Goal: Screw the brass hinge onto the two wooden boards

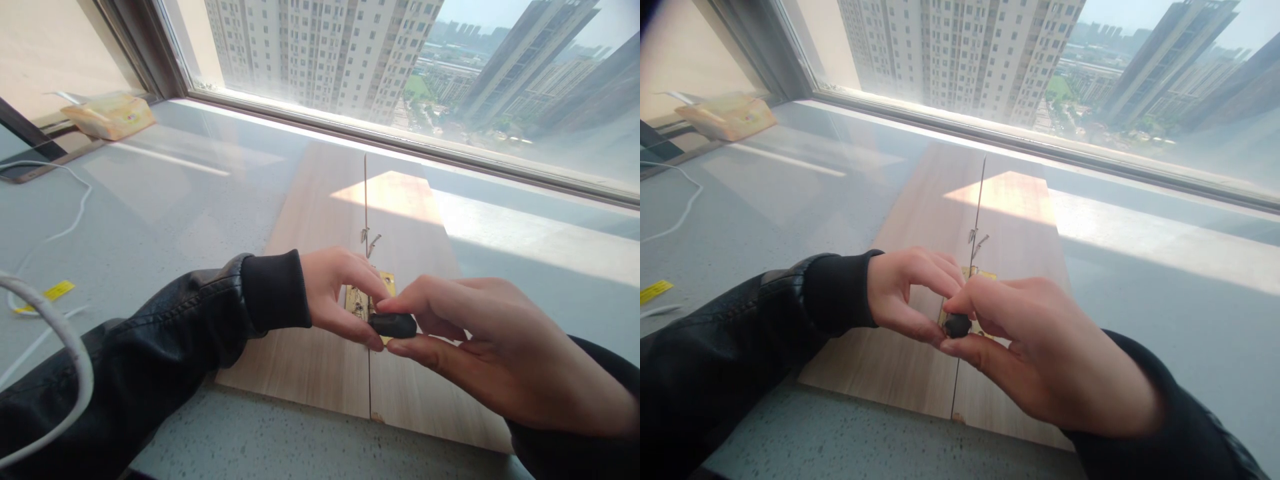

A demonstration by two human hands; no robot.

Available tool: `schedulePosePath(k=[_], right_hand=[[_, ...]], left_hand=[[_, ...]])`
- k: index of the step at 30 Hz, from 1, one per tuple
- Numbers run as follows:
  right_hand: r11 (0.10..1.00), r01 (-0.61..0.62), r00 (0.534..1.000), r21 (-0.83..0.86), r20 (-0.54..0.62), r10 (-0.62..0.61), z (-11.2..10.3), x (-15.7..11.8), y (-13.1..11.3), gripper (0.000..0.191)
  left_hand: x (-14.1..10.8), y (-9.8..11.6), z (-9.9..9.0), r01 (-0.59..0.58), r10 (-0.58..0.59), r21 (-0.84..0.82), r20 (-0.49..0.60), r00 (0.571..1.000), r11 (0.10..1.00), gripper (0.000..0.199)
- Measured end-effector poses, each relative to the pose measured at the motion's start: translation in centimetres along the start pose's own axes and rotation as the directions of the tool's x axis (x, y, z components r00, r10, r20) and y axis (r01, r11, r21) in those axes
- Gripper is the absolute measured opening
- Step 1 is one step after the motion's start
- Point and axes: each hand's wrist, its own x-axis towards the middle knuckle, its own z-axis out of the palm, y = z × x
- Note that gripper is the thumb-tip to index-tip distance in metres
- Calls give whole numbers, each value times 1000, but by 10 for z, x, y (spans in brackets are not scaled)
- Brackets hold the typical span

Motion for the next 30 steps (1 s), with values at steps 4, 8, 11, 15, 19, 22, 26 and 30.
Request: schedulePosePath(k=[4, 8, 11, 15, 19, 22, 26, 30], right_hand=[[996, -9, 997, -86, -72, 3, 4, 1, 0, 11], [992, -5, 994, -127, -110, -9, 10, 3, -3, 14], [975, -39, 979, -221, -204, -7, 14, 7, -5, 19], [928, -147, 940, -341, -341, 24, 18, 9, -8, 27], [950, -122, 959, -287, -280, 39, 14, 8, -9, 25], [996, -58, 994, -65, -97, 52, 3, 4, -6, 5], [985, -29, 998, 169, 60, 19, -7, 0, 0, 20], [991, -23, 1000, 134, 10, 21, -6, 2, 3, 11]], left_hand=[[0, 0, 0, -26, 27, 20, -79, 997, 999, 19], [1, 1, -1, -12, 18, 82, -76, 997, 997, 19], [3, 3, 2, 4, 20, 212, -114, 993, 977, 24], [3, 3, 9, 67, 13, 366, -210, 978, 928, 24], [3, 2, 11, 57, -11, 352, -133, 991, 934, 21], [3, 1, 9, 25, -12, 285, -50, 999, 958, 16], [3, -2, 7, -50, 51, 163, -7, 999, 985, 21], [4, -6, 7, -33, 31, 122, 16, 999, 992, 22]])
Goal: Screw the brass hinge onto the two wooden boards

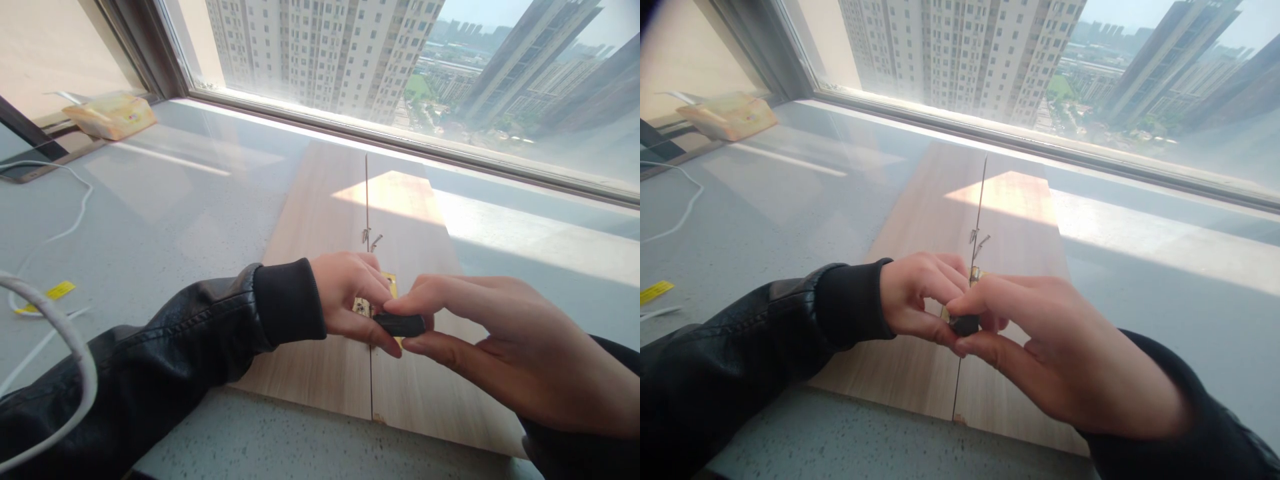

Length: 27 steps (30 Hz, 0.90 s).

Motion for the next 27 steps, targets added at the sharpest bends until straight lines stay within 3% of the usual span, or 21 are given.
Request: schedulePosePath(k=[7, 14, 24, 27], right_hand=[[974, -25, 997, -223, -73, 9, 6, -5, -1, 11], [959, 17, 995, -282, -86, -43, 11, -3, -5, 12], [906, -10, 982, -423, -174, -71, 15, 1, -6, 21], [850, -75, 961, -521, -267, -78, 18, 1, -3, 31]], left_hand=[[0, -5, 0, -58, 59, -31, 28, 998, 998, 20], [1, 6, -5, 18, -1, 176, -98, 995, 984, 30], [0, 6, -4, 36, -2, 189, -181, 984, 981, 34], [0, 9, -5, 45, -2, 203, -208, 978, 978, 33]])
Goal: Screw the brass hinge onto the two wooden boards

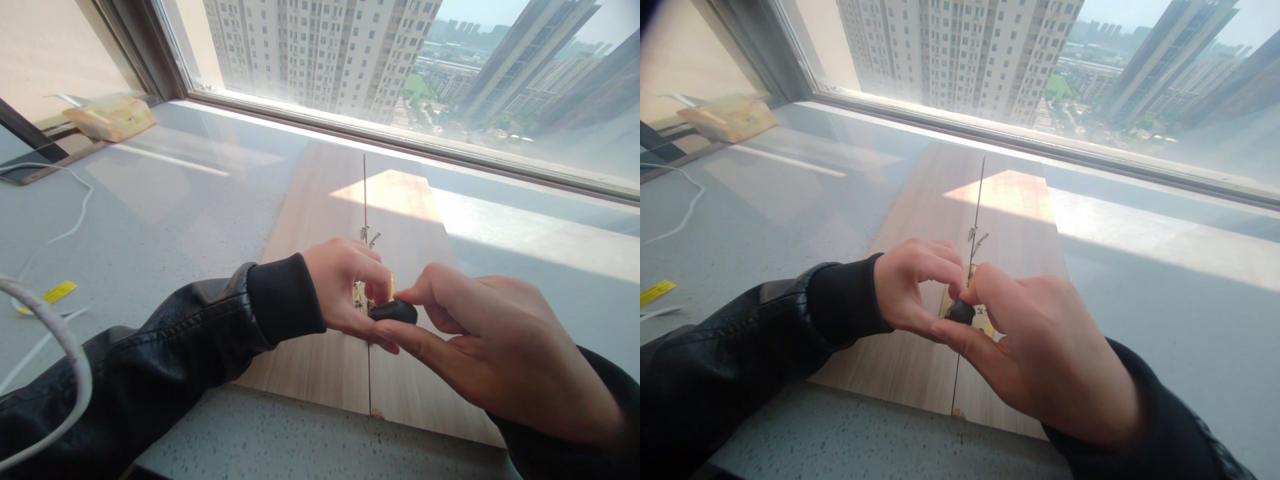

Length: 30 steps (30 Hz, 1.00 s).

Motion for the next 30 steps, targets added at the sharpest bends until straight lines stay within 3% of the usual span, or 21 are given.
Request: schedulePosePath(k=[3, 7, 9, 13, 17, 25, 30], right_hand=[[991, -80, 992, -112, -102, 68, 5, 0, 1, 39], [993, -78, 996, -88, -55, 73, 6, 1, 3, 46], [998, -59, 998, 1, 5, 59, 2, 1, 4, 42], [939, -47, 978, 340, 206, -25, -13, 0, 11, 14], [884, -76, 966, 461, 252, -49, -18, 0, 17, 17], [911, -82, 963, 405, 269, -33, -16, -5, 15, 5], [951, -10, 972, 310, 226, -64, -16, -8, 7, 13]], left_hand=[[-1, 1, 1, 32, -31, 45, -24, 999, 998, 30], [-3, -3, 3, -15, 17, -33, 41, 999, 999, 25], [-3, -5, 3, -48, 51, -53, 53, 997, 997, 21], [-1, -8, 0, -72, 77, -71, 83, 994, 995, 19], [0, -8, -1, -60, 73, -119, 108, 992, 991, 19], [-2, -14, 3, -124, 146, -204, 98, 984, 971, 18], [-4, -20, 5, -150, 192, -302, 113, 975, 941, 17]])
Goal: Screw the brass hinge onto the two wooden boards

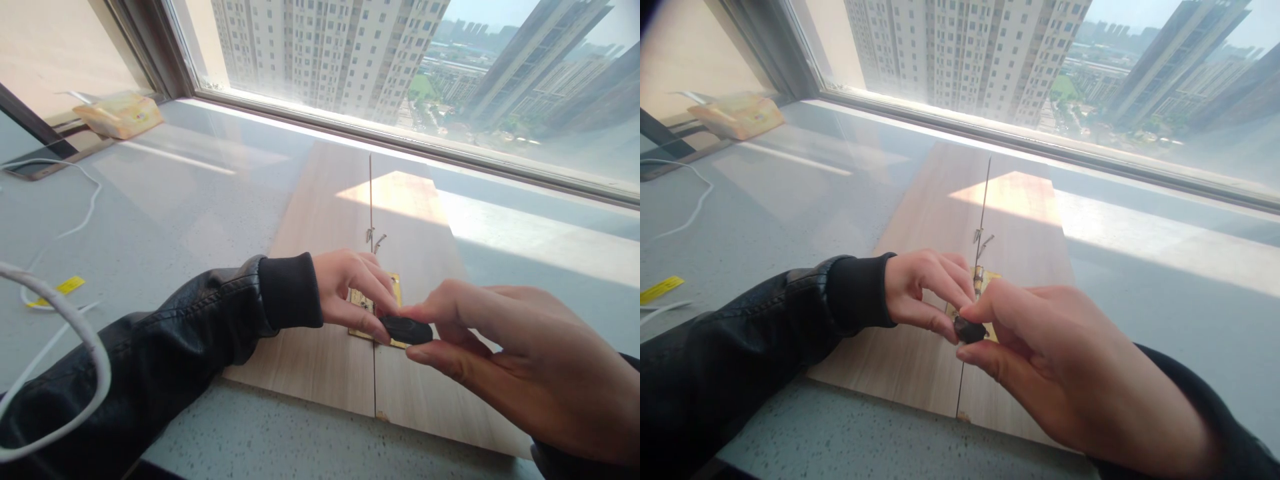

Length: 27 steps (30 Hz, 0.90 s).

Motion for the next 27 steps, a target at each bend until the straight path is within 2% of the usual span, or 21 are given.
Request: schedulePosePath(k=[6, 8, 12, 17, 23, 27], right_hand=[[997, 17, 1000, -73, -13, -18, 5, -1, -9, 11], [995, 10, 999, -100, -31, -14, 5, -1, -7, 14], [994, -5, 996, -107, -90, -4, 7, 3, 0, 28], [997, -23, 992, -77, -129, 13, 8, 8, 2, 33], [996, -19, 988, -86, -157, 6, 12, 12, -3, 29], [994, -25, 984, -103, -176, 7, 14, 13, -5, 29]], left_hand=[[-1, 4, -5, 75, -66, -61, 142, 988, 995, 22], [0, 6, -4, 85, -79, -57, 100, 992, 995, 21], [2, 9, 2, 80, -79, 19, -62, 995, 997, 23], [3, 13, 4, 138, -125, 78, -158, 979, 987, 23], [4, 14, 6, 186, -167, 139, -133, 977, 973, 29], [4, 13, 6, 157, -146, 165, -73, 987, 974, 25]])
